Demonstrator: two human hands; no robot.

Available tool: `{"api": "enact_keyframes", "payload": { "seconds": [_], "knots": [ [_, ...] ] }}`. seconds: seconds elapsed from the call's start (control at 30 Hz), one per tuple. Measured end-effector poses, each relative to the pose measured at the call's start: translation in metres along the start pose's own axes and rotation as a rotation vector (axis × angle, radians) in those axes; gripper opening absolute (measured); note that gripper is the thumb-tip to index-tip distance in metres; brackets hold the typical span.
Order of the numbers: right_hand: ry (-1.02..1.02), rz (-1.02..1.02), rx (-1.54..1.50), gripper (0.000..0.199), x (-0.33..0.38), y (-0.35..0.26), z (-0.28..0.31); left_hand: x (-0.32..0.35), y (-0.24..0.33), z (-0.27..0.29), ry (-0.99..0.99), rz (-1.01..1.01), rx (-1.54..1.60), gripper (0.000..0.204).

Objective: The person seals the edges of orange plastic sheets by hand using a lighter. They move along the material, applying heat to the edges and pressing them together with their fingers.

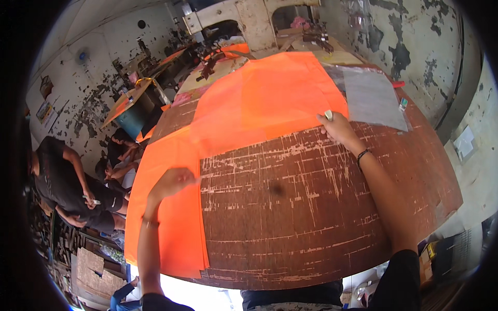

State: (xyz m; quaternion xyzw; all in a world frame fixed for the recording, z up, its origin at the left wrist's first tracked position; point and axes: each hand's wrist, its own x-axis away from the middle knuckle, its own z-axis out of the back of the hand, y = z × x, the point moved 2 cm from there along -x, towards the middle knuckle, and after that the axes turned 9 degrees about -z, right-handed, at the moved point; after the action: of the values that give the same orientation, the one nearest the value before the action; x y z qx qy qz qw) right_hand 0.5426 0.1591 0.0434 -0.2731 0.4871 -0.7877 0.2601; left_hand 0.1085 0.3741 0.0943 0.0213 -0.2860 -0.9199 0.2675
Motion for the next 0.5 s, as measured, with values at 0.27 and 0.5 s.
{"api": "enact_keyframes", "payload": {
  "seconds": [0.27, 0.5],
  "knots": [
    [-0.065, 0.129, 0.068, 0.034, -0.007, -0.005, -0.012, 0.215, 0.023, -0.082, 0.001, -0.023, -0.261, 0.11],
    [-0.032, 0.187, 0.077, 0.032, -0.002, -0.003, -0.013, 0.219, 0.023, -0.096, 0.296, -0.045, -0.189, 0.047]
  ]
}}
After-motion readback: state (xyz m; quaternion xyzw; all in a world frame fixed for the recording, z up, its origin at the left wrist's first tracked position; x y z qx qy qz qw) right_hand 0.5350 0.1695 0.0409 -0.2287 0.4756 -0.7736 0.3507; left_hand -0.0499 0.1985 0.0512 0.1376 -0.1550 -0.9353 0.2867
